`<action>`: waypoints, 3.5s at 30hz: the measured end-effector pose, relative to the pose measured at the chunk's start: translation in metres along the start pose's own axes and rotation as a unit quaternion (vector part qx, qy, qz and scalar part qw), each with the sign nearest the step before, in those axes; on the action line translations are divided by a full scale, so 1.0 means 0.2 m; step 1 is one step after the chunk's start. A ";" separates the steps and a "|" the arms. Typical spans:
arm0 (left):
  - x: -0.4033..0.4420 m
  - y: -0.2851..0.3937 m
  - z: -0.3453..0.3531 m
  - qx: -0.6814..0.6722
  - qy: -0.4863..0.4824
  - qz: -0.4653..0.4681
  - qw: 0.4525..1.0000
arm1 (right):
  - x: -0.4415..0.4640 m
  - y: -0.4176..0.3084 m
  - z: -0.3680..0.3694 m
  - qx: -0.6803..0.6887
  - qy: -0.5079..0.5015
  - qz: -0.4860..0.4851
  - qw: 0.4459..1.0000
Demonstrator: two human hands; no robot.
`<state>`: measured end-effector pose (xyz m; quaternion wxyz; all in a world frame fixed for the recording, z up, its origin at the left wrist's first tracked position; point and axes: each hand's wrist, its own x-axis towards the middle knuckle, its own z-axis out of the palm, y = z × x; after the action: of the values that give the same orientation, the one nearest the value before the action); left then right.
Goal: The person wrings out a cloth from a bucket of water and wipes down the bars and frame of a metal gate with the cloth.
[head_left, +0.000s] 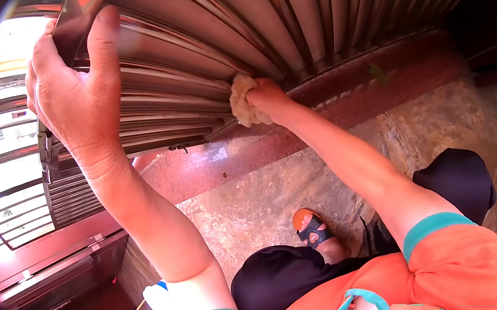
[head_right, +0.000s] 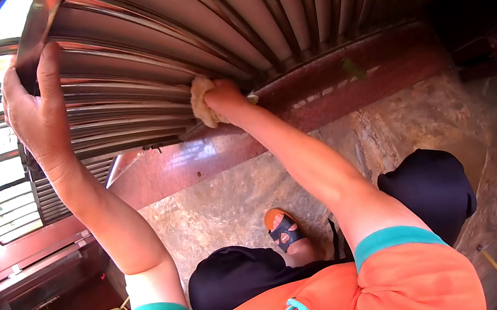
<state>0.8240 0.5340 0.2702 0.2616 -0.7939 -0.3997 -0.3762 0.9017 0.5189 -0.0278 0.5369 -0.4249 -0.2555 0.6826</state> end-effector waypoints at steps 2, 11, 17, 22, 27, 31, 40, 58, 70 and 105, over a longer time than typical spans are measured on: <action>-0.01 0.01 0.01 -0.015 0.014 -0.011 1.000 | -0.02 -0.01 0.01 -0.057 0.016 -0.037 0.998; 0.00 -0.01 0.03 0.018 0.018 -0.009 1.000 | -0.01 0.05 -0.02 -0.422 0.075 -0.071 0.901; 0.01 0.01 0.00 0.016 -0.008 -0.013 1.000 | 0.16 0.20 -0.09 -0.466 0.020 -0.060 0.883; 0.01 -0.05 0.01 -0.002 -0.011 -0.016 1.000 | -0.12 -0.37 0.21 -0.479 0.012 -0.138 0.867; 0.01 -0.07 -0.01 -0.060 -0.032 -0.008 0.998 | -0.40 -0.89 0.48 -0.396 0.001 -0.397 0.828; 0.01 -0.10 -0.01 -0.107 -0.051 -0.021 0.993 | -0.34 -0.90 0.56 -0.329 0.108 -0.635 0.691; 0.00 0.02 -0.03 -0.126 -0.059 -0.051 0.989 | -0.02 0.00 0.19 -0.556 0.177 -0.483 0.653; 0.04 -0.02 -0.25 -0.239 -0.124 -0.026 0.963 | -0.06 0.17 0.12 -0.526 0.048 -0.295 0.796; 0.02 -0.15 -0.10 -0.283 -0.030 0.140 0.948 | -0.33 -0.86 0.82 -0.371 -0.060 -0.511 0.773; -0.46 -0.21 -0.01 -0.177 0.086 0.124 0.973 | -0.10 0.28 0.09 -0.557 -0.148 -0.105 0.810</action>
<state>0.7516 0.5158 0.2010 0.1955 -0.8356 -0.2010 -0.4724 0.8599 0.4862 -0.0577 0.2319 -0.5159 -0.7114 0.4173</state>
